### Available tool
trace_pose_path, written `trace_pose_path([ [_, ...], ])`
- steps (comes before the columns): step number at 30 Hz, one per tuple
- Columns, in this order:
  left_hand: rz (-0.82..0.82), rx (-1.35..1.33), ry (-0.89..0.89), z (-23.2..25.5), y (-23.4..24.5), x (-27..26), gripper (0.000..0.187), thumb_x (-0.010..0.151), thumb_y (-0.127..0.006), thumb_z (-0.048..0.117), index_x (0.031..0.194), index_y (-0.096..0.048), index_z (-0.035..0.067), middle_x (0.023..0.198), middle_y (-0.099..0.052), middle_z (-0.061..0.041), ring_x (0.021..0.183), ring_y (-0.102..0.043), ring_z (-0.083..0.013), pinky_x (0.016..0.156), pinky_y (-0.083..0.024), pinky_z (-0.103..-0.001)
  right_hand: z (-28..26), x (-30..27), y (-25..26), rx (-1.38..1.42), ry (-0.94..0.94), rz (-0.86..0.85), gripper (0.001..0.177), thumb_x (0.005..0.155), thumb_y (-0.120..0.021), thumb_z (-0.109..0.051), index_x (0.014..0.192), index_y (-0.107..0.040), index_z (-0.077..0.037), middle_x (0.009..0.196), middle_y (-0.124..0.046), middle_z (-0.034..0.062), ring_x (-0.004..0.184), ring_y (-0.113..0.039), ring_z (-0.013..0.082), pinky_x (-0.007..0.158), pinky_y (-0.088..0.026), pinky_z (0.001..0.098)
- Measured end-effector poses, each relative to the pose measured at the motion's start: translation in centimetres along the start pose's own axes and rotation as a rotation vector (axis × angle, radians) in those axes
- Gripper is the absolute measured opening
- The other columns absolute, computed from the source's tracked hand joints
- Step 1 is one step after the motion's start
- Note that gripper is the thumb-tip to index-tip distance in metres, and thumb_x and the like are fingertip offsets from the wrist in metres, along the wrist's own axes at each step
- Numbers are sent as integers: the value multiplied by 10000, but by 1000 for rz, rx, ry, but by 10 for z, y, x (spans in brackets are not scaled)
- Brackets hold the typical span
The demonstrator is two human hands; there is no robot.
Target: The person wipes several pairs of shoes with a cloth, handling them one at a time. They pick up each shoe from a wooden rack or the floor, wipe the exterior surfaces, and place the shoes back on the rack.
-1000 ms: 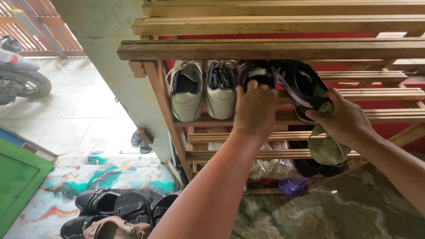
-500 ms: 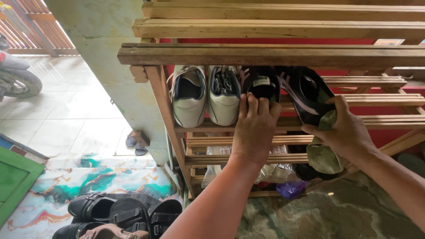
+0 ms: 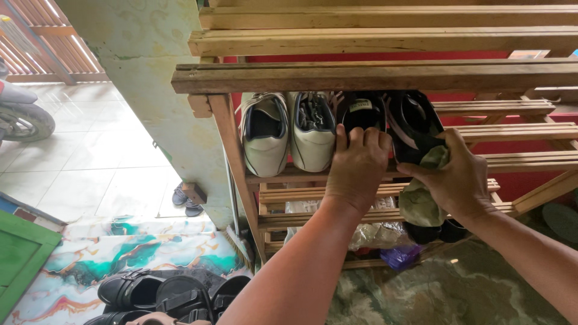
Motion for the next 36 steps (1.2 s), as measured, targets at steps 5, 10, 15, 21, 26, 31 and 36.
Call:
trace_pose_path([
  [5,-63,-105,-8,4,4,-2,325,859,-709,201,1152,-633,83,1047,-638,-54,1007,-630,-250,1054,-435,-487,-6,-6,-6,-46,84,29,664,732,-906,-413,1141,-577,-5,956,-751,156,821,-766,260,740,-644,356],
  [10,-89,-56,16,15,4,3,321,867,-705,171,1174,-650,94,1017,-654,-29,990,-638,-210,1064,-414,-456,-7,1,-7,-51,159,-36,581,763,-865,-381,1144,-603,-29,938,-774,126,796,-779,224,716,-651,341],
  [15,-175,-20,7,16,0,11,411,815,-714,218,1196,-639,83,1028,-665,-50,1004,-634,-227,1045,-392,-465,-9,18,6,-139,89,-187,671,671,-896,-400,1186,-616,-74,909,-783,132,740,-776,238,681,-658,358],
  [21,-146,4,13,15,6,7,446,821,-719,229,1228,-599,90,1059,-649,-43,1043,-617,-225,1063,-395,-464,-19,15,8,-99,1,-177,701,667,-872,-418,1230,-607,-94,944,-784,115,623,-765,247,653,-650,370],
  [26,47,22,15,7,15,-5,621,639,-694,214,1246,-575,161,1039,-638,-17,984,-622,-197,925,-453,-446,-11,8,2,-173,-228,-268,738,730,-866,-493,1276,-573,-91,878,-793,147,670,-775,247,675,-654,375],
  [31,13,-100,-3,2,10,-3,351,887,-682,163,1225,-590,134,1030,-638,-25,1011,-638,-209,911,-503,-402,-9,18,2,-84,16,-161,698,691,-872,-485,1193,-638,-60,885,-781,141,716,-777,247,703,-645,379],
  [36,-16,-139,-3,6,5,-5,406,872,-679,142,1266,-591,105,1025,-646,-33,998,-645,-204,886,-508,-353,6,19,0,-56,-11,-206,693,669,-877,-467,1183,-679,-45,896,-789,139,759,-787,242,713,-655,372],
])
Point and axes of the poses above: each hand's wrist, its own x-axis towards the middle knuckle, its own y-axis out of the back of the hand, z = x × y, the point moved 3 cm from there along x, towards the middle knuckle
